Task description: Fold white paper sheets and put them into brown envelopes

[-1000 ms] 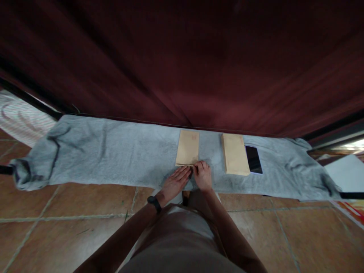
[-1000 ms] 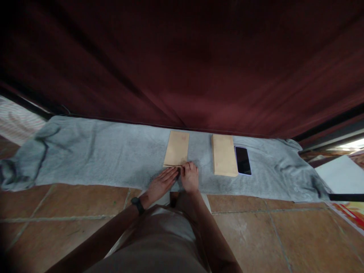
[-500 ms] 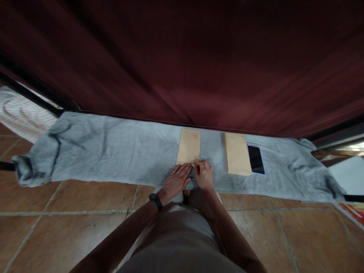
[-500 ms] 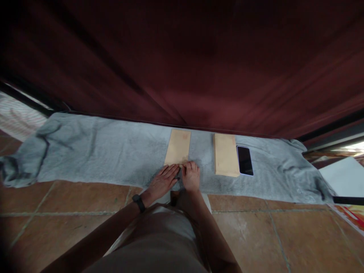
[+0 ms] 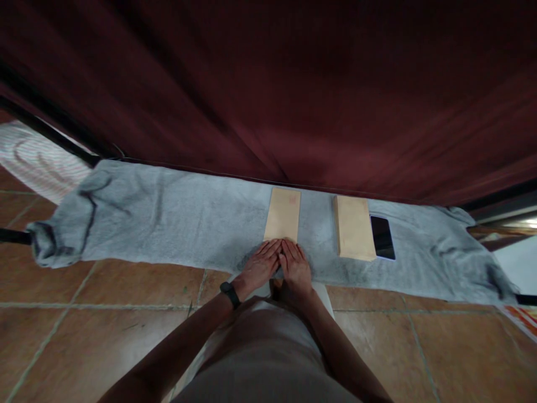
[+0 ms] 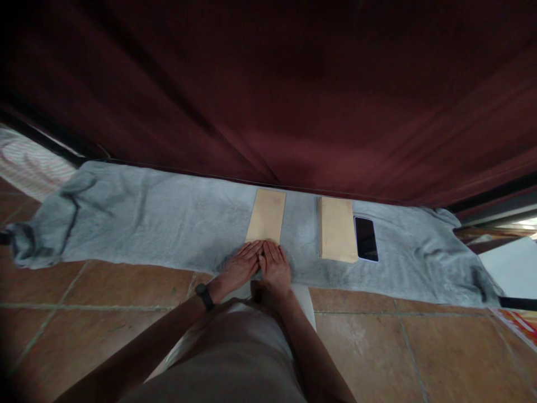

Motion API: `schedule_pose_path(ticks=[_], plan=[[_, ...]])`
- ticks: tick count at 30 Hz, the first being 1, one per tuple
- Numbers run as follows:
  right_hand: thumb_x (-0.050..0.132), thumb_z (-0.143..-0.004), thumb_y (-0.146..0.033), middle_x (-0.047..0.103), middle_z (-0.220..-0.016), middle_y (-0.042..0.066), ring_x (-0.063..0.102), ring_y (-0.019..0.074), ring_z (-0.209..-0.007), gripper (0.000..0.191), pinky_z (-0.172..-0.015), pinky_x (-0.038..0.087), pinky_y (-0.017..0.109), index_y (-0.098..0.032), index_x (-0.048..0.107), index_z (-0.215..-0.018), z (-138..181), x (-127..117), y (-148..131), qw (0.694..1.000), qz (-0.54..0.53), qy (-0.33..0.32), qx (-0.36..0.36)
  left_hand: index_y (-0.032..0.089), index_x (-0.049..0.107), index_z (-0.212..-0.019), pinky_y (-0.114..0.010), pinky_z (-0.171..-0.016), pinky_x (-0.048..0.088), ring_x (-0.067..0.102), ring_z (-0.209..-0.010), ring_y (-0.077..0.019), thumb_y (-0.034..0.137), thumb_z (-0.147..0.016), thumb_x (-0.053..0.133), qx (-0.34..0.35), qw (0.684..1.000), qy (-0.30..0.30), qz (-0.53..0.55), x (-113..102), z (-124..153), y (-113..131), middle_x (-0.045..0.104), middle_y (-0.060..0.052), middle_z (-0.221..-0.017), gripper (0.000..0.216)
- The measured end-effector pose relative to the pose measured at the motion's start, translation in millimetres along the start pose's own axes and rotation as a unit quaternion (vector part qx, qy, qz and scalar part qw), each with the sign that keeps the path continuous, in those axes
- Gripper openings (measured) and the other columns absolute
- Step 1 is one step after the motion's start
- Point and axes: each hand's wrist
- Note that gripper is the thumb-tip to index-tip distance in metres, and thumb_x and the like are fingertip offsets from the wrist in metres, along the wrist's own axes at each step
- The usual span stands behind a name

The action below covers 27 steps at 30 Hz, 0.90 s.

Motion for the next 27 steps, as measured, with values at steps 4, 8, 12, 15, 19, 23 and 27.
schedule_pose_path(ticks=[4,8,12,15,19,23,27], plan=[[0.034,-0.107,-0.029,0.052,-0.151,0.015,0.045,0.0239,-0.143,0.047,-0.121,0.030,0.045,-0.010,0.050,-0.147,2,-4,0,1.000,0.024,-0.005,0.008,0.010,0.045,-0.150,-0.039,-0.124,0.028,0.036,-0.149,-0.0213,0.027,-0.102,0.040,-0.029,1.000,0.010,0.003,-3,5,-2,0.043,-0.012,-0.158,0.051],[0.033,-0.108,-0.031,0.052,-0.151,0.014,0.044,0.0241,-0.143,0.047,-0.122,0.028,0.045,-0.010,0.052,-0.146,-2,-1,-7,0.999,0.020,-0.005,0.028,0.009,0.046,-0.149,-0.041,-0.125,0.026,0.036,-0.149,-0.0229,0.023,-0.101,0.038,-0.039,0.999,0.010,-0.017,-3,4,1,0.044,-0.014,-0.157,0.051],[0.035,-0.107,-0.034,0.051,-0.151,0.015,0.042,0.0254,-0.144,0.050,-0.122,0.027,0.045,-0.009,0.050,-0.147,-6,5,-11,0.999,0.027,-0.010,0.029,0.005,0.046,-0.148,-0.040,-0.126,0.025,0.035,-0.150,-0.0239,0.018,-0.099,0.037,-0.046,0.998,0.007,-0.042,-2,-1,8,0.044,-0.015,-0.157,0.052],[0.035,-0.107,-0.034,0.049,-0.153,0.015,0.042,0.0254,-0.145,0.050,-0.122,0.027,0.045,-0.010,0.049,-0.148,-3,4,-9,0.999,0.039,-0.010,0.027,0.007,0.047,-0.149,-0.041,-0.126,0.025,0.034,-0.150,-0.0237,0.019,-0.099,0.038,-0.060,0.997,0.003,-0.047,-5,-1,9,0.044,-0.014,-0.157,0.052],[0.033,-0.107,-0.034,0.049,-0.153,0.014,0.043,0.0242,-0.144,0.050,-0.122,0.026,0.045,-0.010,0.049,-0.148,2,-1,-6,0.998,0.050,-0.004,0.034,0.009,0.048,-0.148,-0.042,-0.126,0.025,0.035,-0.150,-0.0239,0.026,-0.101,0.039,-0.092,0.995,0.009,-0.044,-10,3,5,0.044,-0.013,-0.157,0.051],[0.030,-0.108,-0.034,0.049,-0.153,0.014,0.042,0.0236,-0.145,0.050,-0.123,0.024,0.045,-0.009,0.050,-0.147,2,0,-5,0.998,0.045,-0.005,0.044,0.006,0.047,-0.148,-0.042,-0.126,0.025,0.034,-0.150,-0.0245,0.027,-0.102,0.037,-0.100,0.994,0.010,-0.046,-10,2,6,0.043,-0.015,-0.158,0.052],[0.030,-0.108,-0.034,0.047,-0.156,0.011,0.039,0.0237,-0.146,0.050,-0.123,0.021,0.046,-0.013,0.048,-0.149,-1,4,-5,0.998,0.042,-0.016,0.032,0.004,0.045,-0.149,-0.039,-0.126,0.024,0.033,-0.150,-0.0226,0.022,-0.100,0.035,-0.080,0.996,-0.001,-0.039,-6,-3,13,0.041,-0.015,-0.159,0.053]])
Point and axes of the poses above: each hand's wrist, its own z-axis away from the middle knuckle, its own x-axis out of the palm, y = z × x
